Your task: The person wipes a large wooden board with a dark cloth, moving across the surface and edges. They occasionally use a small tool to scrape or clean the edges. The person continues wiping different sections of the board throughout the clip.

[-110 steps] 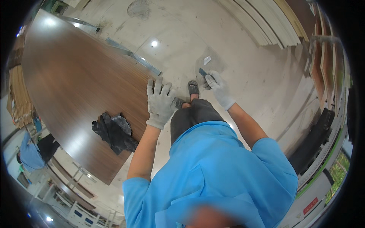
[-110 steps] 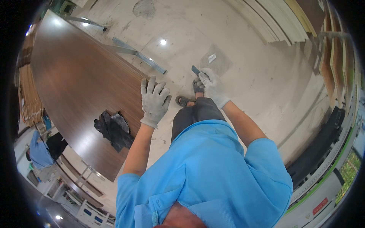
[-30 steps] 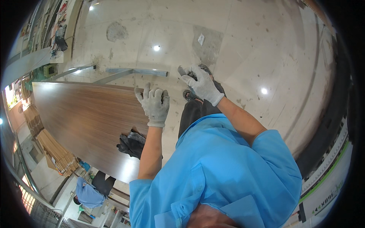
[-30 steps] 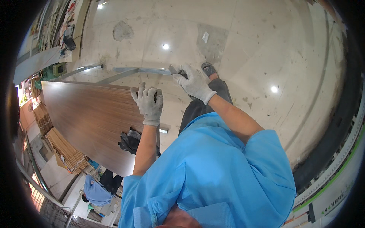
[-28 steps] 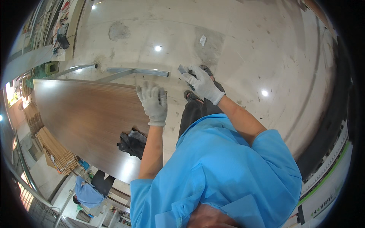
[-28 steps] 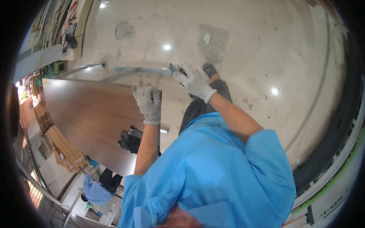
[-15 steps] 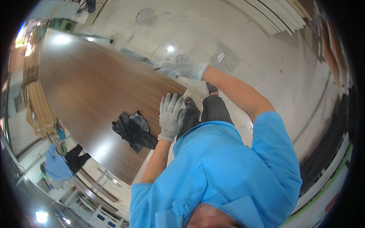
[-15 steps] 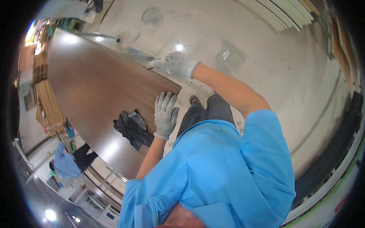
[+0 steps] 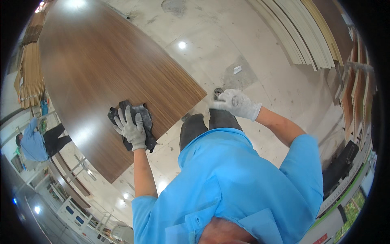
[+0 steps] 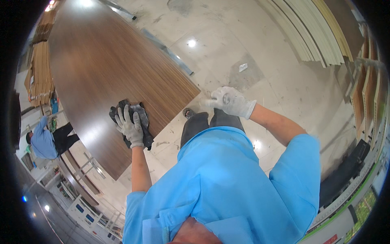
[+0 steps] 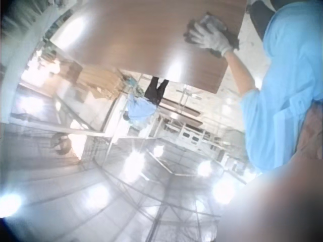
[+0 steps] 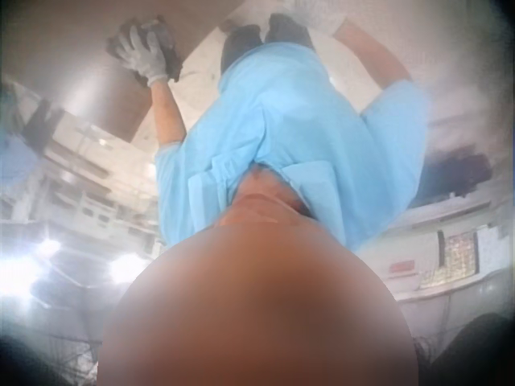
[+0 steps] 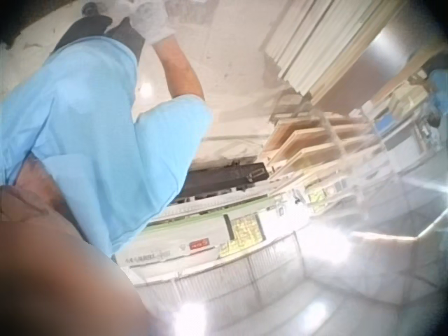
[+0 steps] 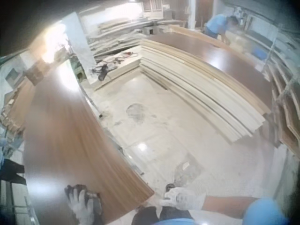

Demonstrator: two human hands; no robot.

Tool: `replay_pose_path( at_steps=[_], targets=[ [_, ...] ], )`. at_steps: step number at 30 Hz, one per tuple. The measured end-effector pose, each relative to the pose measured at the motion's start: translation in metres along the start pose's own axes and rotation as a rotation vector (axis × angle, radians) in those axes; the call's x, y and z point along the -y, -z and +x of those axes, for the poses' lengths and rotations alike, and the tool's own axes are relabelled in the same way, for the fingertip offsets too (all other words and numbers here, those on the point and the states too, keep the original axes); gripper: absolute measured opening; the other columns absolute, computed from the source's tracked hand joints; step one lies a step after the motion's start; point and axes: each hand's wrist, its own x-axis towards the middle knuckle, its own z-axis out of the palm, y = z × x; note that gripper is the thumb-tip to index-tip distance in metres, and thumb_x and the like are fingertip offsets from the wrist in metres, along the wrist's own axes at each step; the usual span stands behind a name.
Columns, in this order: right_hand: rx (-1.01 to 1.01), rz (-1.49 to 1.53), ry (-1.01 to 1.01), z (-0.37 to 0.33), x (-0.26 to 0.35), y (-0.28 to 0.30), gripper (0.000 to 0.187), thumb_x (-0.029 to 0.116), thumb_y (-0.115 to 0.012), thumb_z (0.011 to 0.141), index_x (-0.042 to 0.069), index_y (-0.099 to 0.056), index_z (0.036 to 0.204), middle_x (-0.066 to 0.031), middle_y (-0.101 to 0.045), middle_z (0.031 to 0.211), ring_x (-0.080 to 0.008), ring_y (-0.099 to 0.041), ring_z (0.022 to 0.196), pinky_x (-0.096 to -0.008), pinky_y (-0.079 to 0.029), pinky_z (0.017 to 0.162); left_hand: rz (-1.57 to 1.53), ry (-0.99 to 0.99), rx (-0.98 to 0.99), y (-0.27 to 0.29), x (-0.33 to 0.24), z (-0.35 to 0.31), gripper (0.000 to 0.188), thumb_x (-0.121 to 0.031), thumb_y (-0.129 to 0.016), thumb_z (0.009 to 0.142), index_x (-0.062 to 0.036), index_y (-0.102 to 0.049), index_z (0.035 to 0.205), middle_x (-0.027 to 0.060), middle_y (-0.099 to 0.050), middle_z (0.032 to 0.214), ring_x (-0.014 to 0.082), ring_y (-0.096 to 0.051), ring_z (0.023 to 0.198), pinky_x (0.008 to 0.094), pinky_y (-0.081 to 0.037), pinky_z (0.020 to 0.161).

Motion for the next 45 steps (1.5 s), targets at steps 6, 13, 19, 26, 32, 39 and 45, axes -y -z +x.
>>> replay_pose_path(
  at_steps=[6, 13, 19, 26, 32, 39, 45],
  targets=[
    [-0.122, -0.015, -0.387, 0.031, 0.016, -0.01, 0.058, 0.0, -0.057, 0.082, 0.025, -0.063, 0.134, -0.0094, -0.064, 0.082, -0.0279, -0.065, 0.075, -0.0379, -0.054, 0.067, 0.023, -0.097, -0.029, -0.009, 0.044, 0.04, 0.053, -0.052, -0.049, 0.1, -0.0263, -0.051, 0.146, 0.0102, -0.04, 0.158, 0.0419, -0.032, 0.145, 0.0623, -0.018, 0.118],
    [-0.338, -0.108, -0.587, 0.047, 0.081, -0.063, 0.058, 0.003, -0.056, 0.084, 0.027, -0.062, 0.136, -0.0075, -0.063, 0.08, -0.0279, -0.064, 0.076, -0.0391, -0.054, 0.068, 0.028, -0.112, -0.112, 0.015, 0.137, 0.071, 0.06, -0.055, -0.05, 0.099, -0.0248, -0.045, 0.151, 0.0137, -0.038, 0.159, 0.0395, -0.032, 0.146, 0.0617, -0.017, 0.119],
    [-0.439, -0.07, -0.647, 0.051, 0.128, -0.097, 0.055, 0.0, -0.056, 0.084, 0.023, -0.063, 0.134, -0.0072, -0.064, 0.084, -0.0278, -0.064, 0.079, -0.0405, -0.053, 0.07, 0.04, -0.215, -0.198, 0.015, 0.157, 0.057, 0.068, -0.065, -0.051, 0.095, -0.0259, -0.047, 0.15, 0.0146, -0.035, 0.161, 0.0425, -0.03, 0.147, 0.0655, -0.015, 0.118],
    [-0.303, 0.038, -0.884, 0.075, 0.128, -0.074, 0.045, 0.003, -0.055, 0.088, 0.019, -0.065, 0.129, -0.0114, -0.068, 0.09, -0.0331, -0.067, 0.085, -0.0412, -0.056, 0.075, 0.059, -0.024, 0.019, -0.001, 0.153, 0.059, 0.076, -0.074, -0.053, 0.088, -0.0329, -0.044, 0.151, 0.0127, -0.033, 0.162, 0.0445, -0.028, 0.147, 0.0673, -0.015, 0.118],
    [-0.213, 0.167, -0.613, 0.079, 0.205, -0.162, 0.05, 0.004, -0.052, 0.09, 0.019, -0.057, 0.137, -0.017, -0.067, 0.104, -0.0369, -0.065, 0.095, -0.0457, -0.054, 0.081, 0.067, -0.003, -0.042, -0.005, 0.144, 0.059, 0.072, -0.073, -0.051, 0.09, -0.0325, -0.045, 0.149, 0.0099, -0.035, 0.161, 0.0441, -0.029, 0.146, 0.0652, -0.015, 0.118],
    [-0.428, -0.186, -0.79, 0.027, 0.04, -0.063, 0.061, 0.003, -0.05, 0.089, 0.031, -0.053, 0.143, -0.0124, -0.066, 0.104, -0.0305, -0.065, 0.098, -0.0451, -0.052, 0.09, 0.047, -0.013, -0.058, -0.009, 0.146, 0.061, 0.073, -0.073, -0.052, 0.089, -0.0313, -0.046, 0.149, 0.0099, -0.038, 0.159, 0.0427, -0.031, 0.146, 0.065, -0.016, 0.118],
    [-0.279, -0.117, -0.566, 0.022, 0.048, -0.059, 0.061, -0.005, -0.053, 0.084, 0.027, -0.061, 0.136, -0.0087, -0.068, 0.093, -0.0304, -0.067, 0.087, -0.0427, -0.056, 0.082, 0.045, -0.019, -0.06, -0.007, 0.147, 0.062, 0.073, -0.072, -0.052, 0.09, -0.0304, -0.046, 0.149, 0.0098, -0.038, 0.159, 0.0427, -0.031, 0.146, 0.0631, -0.017, 0.118]
  ],
)
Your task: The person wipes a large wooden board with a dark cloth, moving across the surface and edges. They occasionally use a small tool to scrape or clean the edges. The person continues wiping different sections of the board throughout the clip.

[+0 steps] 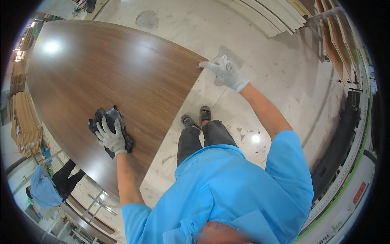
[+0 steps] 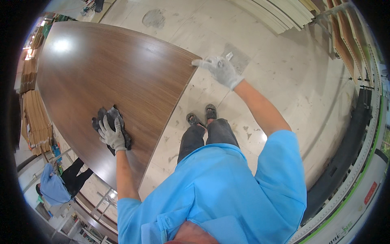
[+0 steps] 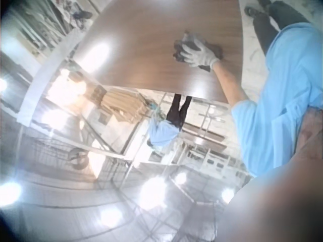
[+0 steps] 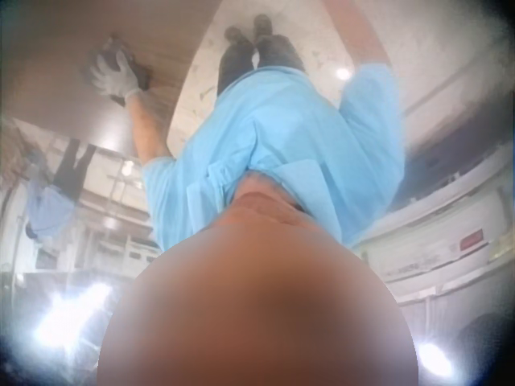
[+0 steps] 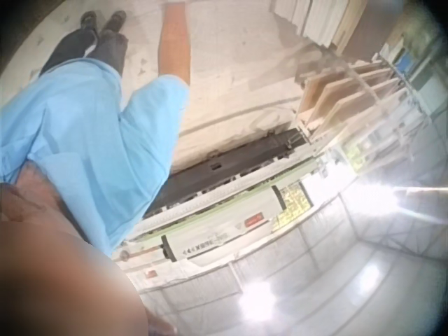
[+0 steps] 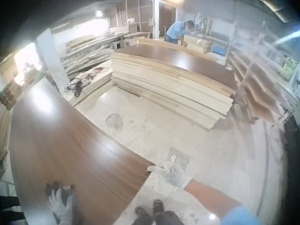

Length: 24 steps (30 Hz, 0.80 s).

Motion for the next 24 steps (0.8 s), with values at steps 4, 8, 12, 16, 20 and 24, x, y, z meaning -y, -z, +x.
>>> replay_pose_path(
  at_steps=[4, 8, 12, 16, 20, 24],
  targets=[
    [-0.226, 0.164, 0.022, -0.005, 0.005, -0.018, 0.056, -0.005, -0.054, 0.083, 0.021, -0.064, 0.132, -0.0101, -0.067, 0.087, -0.03, -0.067, 0.081, -0.0401, -0.056, 0.075, -0.015, 0.0, 0.006, 0.003, -0.001, 0.0, 0.072, -0.072, -0.052, 0.09, -0.0302, -0.046, 0.148, 0.0096, -0.038, 0.16, 0.0427, -0.031, 0.146, 0.0623, -0.017, 0.118],
    [-0.342, 0.522, -0.234, -0.019, 0.059, -0.052, 0.055, -0.004, -0.056, 0.083, 0.019, -0.064, 0.132, -0.0109, -0.065, 0.083, -0.0303, -0.065, 0.077, -0.0409, -0.054, 0.07, -0.007, -0.008, 0.002, 0.004, 0.0, 0.0, 0.072, -0.072, -0.051, 0.09, -0.0297, -0.047, 0.148, 0.0096, -0.038, 0.16, 0.0426, -0.031, 0.146, 0.062, -0.016, 0.119],
    [-0.141, 0.452, 0.223, -0.064, 0.132, -0.101, 0.054, 0.0, -0.054, 0.087, 0.022, -0.061, 0.136, -0.0119, -0.06, 0.081, -0.0315, -0.06, 0.077, -0.0446, -0.05, 0.07, -0.023, 0.007, 0.012, 0.004, -0.001, 0.002, 0.074, -0.074, -0.05, 0.09, -0.0296, -0.047, 0.149, 0.0096, -0.037, 0.16, 0.042, -0.03, 0.146, 0.0626, -0.016, 0.118],
    [-0.097, 0.431, -0.08, -0.06, 0.102, -0.106, 0.047, 0.006, -0.05, 0.093, 0.011, -0.06, 0.138, -0.0125, -0.068, 0.108, -0.0313, -0.065, 0.088, -0.0397, -0.051, 0.086, 0.018, 0.022, 0.046, 0.003, 0.0, 0.003, 0.073, -0.074, -0.048, 0.091, -0.0294, -0.046, 0.149, 0.0094, -0.038, 0.16, 0.0419, -0.031, 0.146, 0.0629, -0.018, 0.118],
    [-0.753, 0.177, -0.428, -0.006, 0.037, -0.07, 0.039, 0.004, -0.046, 0.099, 0.006, -0.062, 0.134, -0.0088, -0.069, 0.099, -0.0197, -0.062, 0.08, -0.0339, -0.05, 0.076, 0.031, -0.003, 0.021, 0.0, 0.004, 0.004, 0.074, -0.074, -0.045, 0.092, -0.029, -0.045, 0.15, 0.01, -0.038, 0.159, 0.0415, -0.032, 0.145, 0.0619, -0.02, 0.117],
    [-0.911, 0.679, -0.655, 0.012, 0.022, -0.065, 0.039, 0.0, -0.045, 0.099, 0.005, -0.063, 0.133, -0.008, -0.07, 0.095, -0.0131, -0.058, 0.073, -0.0287, -0.049, 0.067, 0.038, -0.018, 0.003, -0.001, 0.006, 0.005, 0.074, -0.075, -0.044, 0.092, -0.0288, -0.044, 0.15, 0.0101, -0.04, 0.158, 0.0406, -0.034, 0.144, 0.059, -0.019, 0.119]
  ],
)
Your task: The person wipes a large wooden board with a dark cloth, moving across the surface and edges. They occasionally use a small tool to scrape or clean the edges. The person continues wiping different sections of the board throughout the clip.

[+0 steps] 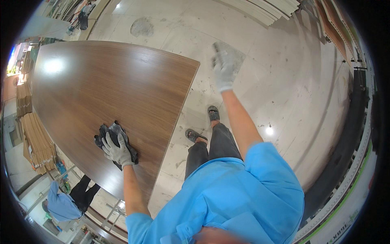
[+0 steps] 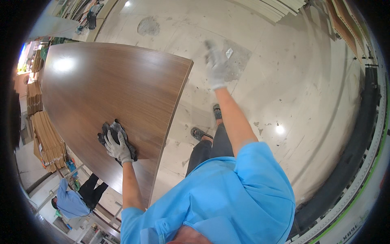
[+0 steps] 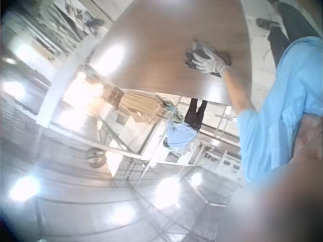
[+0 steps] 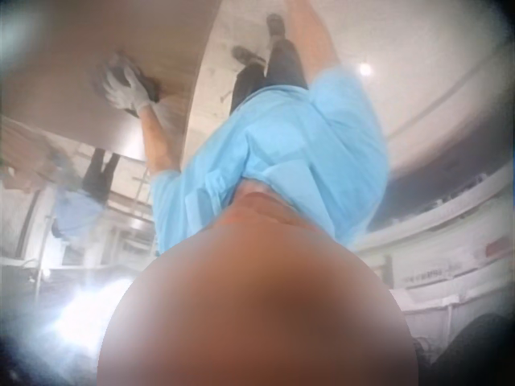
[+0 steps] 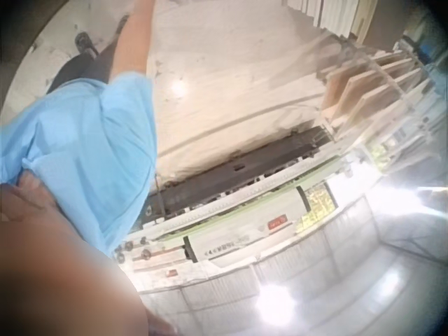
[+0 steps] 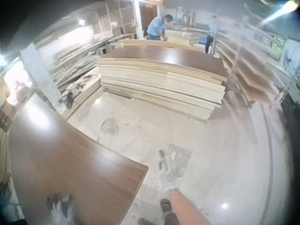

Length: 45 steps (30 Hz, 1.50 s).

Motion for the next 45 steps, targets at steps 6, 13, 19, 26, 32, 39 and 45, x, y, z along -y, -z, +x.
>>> replay_pose_path(
  at_steps=[6, 13, 19, 26, 32, 39, 45],
  targets=[
    [0.07, -0.172, 0.104, -0.027, -0.015, -0.005, 0.05, -0.006, -0.045, 0.092, 0.012, -0.063, 0.135, -0.0101, -0.073, 0.107, -0.0128, -0.058, 0.071, -0.0263, -0.049, 0.066, -0.036, -0.038, -0.029, -0.001, 0.004, -0.001, 0.074, -0.074, -0.045, 0.092, -0.027, -0.045, 0.149, 0.0103, -0.04, 0.158, 0.0409, -0.035, 0.143, 0.0584, -0.021, 0.118],
    [0.211, -0.067, 0.346, -0.031, -0.012, -0.003, 0.046, -0.004, -0.048, 0.092, 0.012, -0.066, 0.13, -0.0062, -0.073, 0.099, -0.0126, -0.059, 0.072, -0.028, -0.05, 0.066, 0.006, -0.025, -0.025, -0.002, 0.003, 0.001, 0.074, -0.073, -0.046, 0.092, -0.0252, -0.047, 0.148, 0.0119, -0.042, 0.157, 0.0417, -0.037, 0.141, 0.058, -0.023, 0.117],
    [-0.027, -0.017, 0.09, -0.017, -0.03, 0.012, 0.064, -0.006, -0.052, 0.083, 0.022, -0.06, 0.14, -0.0068, -0.073, 0.103, -0.018, -0.064, 0.073, -0.0303, -0.051, 0.067, -0.019, -0.019, -0.001, 0.003, 0.002, 0.001, 0.074, -0.073, -0.047, 0.092, -0.0259, -0.047, 0.148, 0.0119, -0.041, 0.157, 0.0415, -0.037, 0.142, 0.058, -0.022, 0.117],
    [0.356, -0.29, 0.241, -0.005, -0.005, 0.016, 0.045, 0.001, -0.053, 0.094, 0.017, -0.062, 0.135, -0.0097, -0.067, 0.088, -0.0194, -0.065, 0.075, -0.0364, -0.053, 0.067, -0.031, -0.023, -0.03, 0.0, 0.001, 0.0, 0.071, -0.071, -0.048, 0.092, -0.0282, -0.047, 0.148, 0.0112, -0.04, 0.157, 0.0417, -0.036, 0.142, 0.0593, -0.021, 0.117],
    [0.453, -0.668, 0.461, 0.01, 0.026, 0.025, 0.056, 0.003, -0.055, 0.091, 0.026, -0.056, 0.142, -0.0092, -0.066, 0.093, -0.0256, -0.067, 0.084, -0.0384, -0.055, 0.073, -0.005, -0.011, 0.024, 0.003, 0.003, 0.001, 0.067, -0.069, -0.048, 0.094, -0.0292, -0.047, 0.147, 0.0134, -0.041, 0.156, 0.0413, -0.034, 0.143, 0.0638, -0.019, 0.116],
    [0.492, -0.994, 0.658, -0.031, 0.032, 0.024, 0.069, 0.001, -0.058, 0.086, 0.032, -0.049, 0.148, -0.0075, -0.062, 0.085, -0.0243, -0.067, 0.076, -0.0355, -0.056, 0.065, 0.041, -0.098, -0.058, 0.001, 0.003, 0.008, 0.058, -0.062, -0.05, 0.096, -0.0267, -0.053, 0.141, 0.016, -0.04, 0.156, 0.0408, -0.029, 0.147, 0.0671, -0.014, 0.117],
    [0.65, -1.034, 0.697, -0.221, 0.078, -0.001, 0.065, 0.006, -0.057, 0.087, 0.026, -0.047, 0.149, -0.0088, -0.06, 0.08, -0.024, -0.063, 0.069, -0.0355, -0.05, 0.055, -0.09, -0.189, -0.021, -0.013, 0.048, 0.013, 0.058, -0.061, -0.048, 0.097, -0.0266, -0.05, 0.144, 0.0129, -0.038, 0.159, 0.0442, -0.032, 0.145, 0.0646, -0.015, 0.118]
  ],
)
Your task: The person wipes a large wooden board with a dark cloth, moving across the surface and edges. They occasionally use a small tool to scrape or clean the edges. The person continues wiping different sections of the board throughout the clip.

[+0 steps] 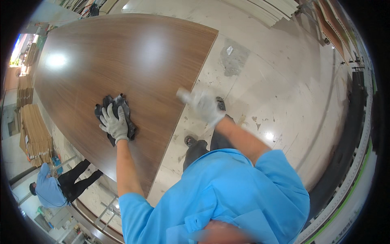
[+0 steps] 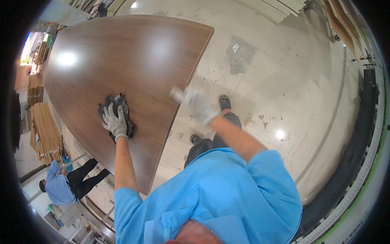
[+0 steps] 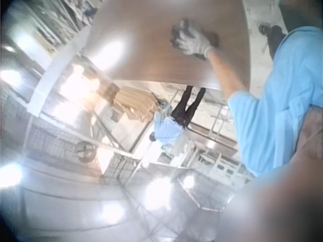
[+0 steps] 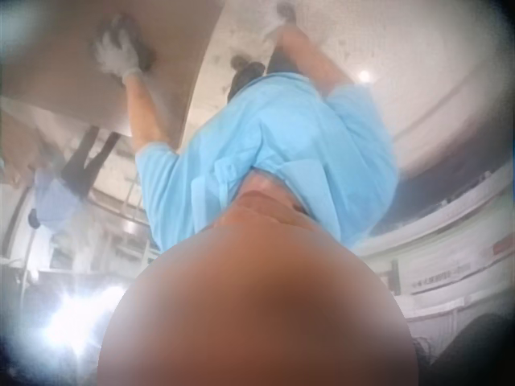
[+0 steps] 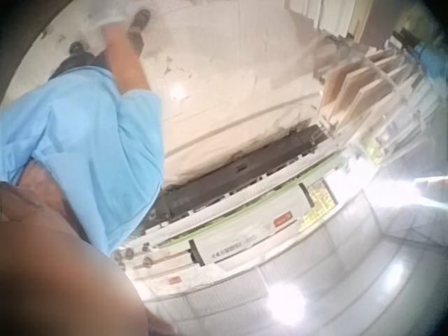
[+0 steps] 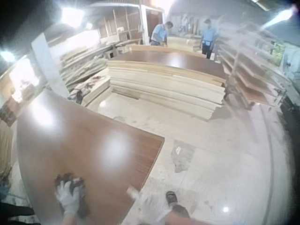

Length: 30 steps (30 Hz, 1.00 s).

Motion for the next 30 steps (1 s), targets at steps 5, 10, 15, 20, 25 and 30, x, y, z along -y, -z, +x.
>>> replay_pose_path(
  at_steps=[5, 10, 15, 20, 25, 30],
  targets=[
    [0.182, 0.484, 0.331, -0.097, 0.15, -0.016, 0.042, 0.014, -0.053, 0.094, 0.025, -0.058, 0.134, -0.0071, -0.059, 0.08, -0.0256, -0.064, 0.075, -0.0395, -0.051, 0.061, 0.024, 0.086, 0.013, 0.007, 0.055, -0.047, 0.061, -0.062, -0.048, 0.097, -0.0263, -0.048, 0.146, 0.0138, -0.038, 0.159, 0.0435, -0.032, 0.145, 0.0646, -0.015, 0.118],
    [-0.016, 0.67, 0.236, -0.059, 0.082, -0.008, 0.055, 0.005, -0.05, 0.091, 0.016, -0.049, 0.145, -0.0106, -0.066, 0.123, -0.0268, -0.069, 0.092, -0.0377, -0.057, 0.071, 0.042, 0.122, 0.034, 0.015, 0.069, -0.066, 0.06, -0.06, -0.051, 0.096, -0.0252, -0.05, 0.144, 0.013, -0.037, 0.159, 0.0421, -0.029, 0.147, 0.0645, -0.014, 0.119],
    [-0.48, 0.469, -0.511, 0.031, -0.084, 0.005, 0.046, 0.01, -0.045, 0.096, 0.013, -0.057, 0.14, -0.0112, -0.07, 0.118, -0.0286, -0.066, 0.107, -0.0387, -0.05, 0.093, 0.002, 0.128, 0.036, 0.015, 0.063, -0.065, 0.061, -0.061, -0.051, 0.096, -0.0243, -0.049, 0.144, 0.0123, -0.037, 0.16, 0.0412, -0.03, 0.147, 0.0624, -0.013, 0.12],
    [-0.371, 0.451, -0.596, 0.088, -0.182, -0.034, 0.046, 0.009, -0.044, 0.098, 0.014, -0.055, 0.143, -0.0149, -0.066, 0.122, -0.0322, -0.062, 0.113, -0.0411, -0.049, 0.095, 0.016, 0.1, 0.0, 0.014, 0.073, -0.07, 0.062, -0.063, -0.05, 0.095, -0.0243, -0.05, 0.144, 0.012, -0.038, 0.159, 0.0407, -0.032, 0.146, 0.0621, -0.015, 0.12],
    [-0.409, 0.36, -0.242, 0.025, -0.067, -0.054, 0.045, 0.005, -0.046, 0.094, 0.007, -0.055, 0.138, -0.0162, -0.066, 0.121, -0.0306, -0.062, 0.11, -0.0419, -0.049, 0.096, 0.068, 0.101, 0.008, 0.015, 0.081, -0.07, 0.063, -0.063, -0.047, 0.097, -0.0234, -0.048, 0.146, 0.0098, -0.039, 0.159, 0.0351, -0.031, 0.146, 0.0615, -0.016, 0.118],
    [0.172, 0.6, -0.006, -0.078, 0.087, -0.029, 0.03, 0.012, -0.059, 0.078, 0.004, -0.069, 0.106, -0.0202, -0.065, 0.106, -0.0344, -0.064, 0.094, -0.0503, -0.048, 0.095, 0.038, 0.1, -0.008, 0.014, 0.079, -0.065, 0.065, -0.066, -0.048, 0.095, -0.0237, -0.05, 0.144, 0.0109, -0.041, 0.157, 0.036, -0.033, 0.146, 0.061, -0.016, 0.118]
  ],
)
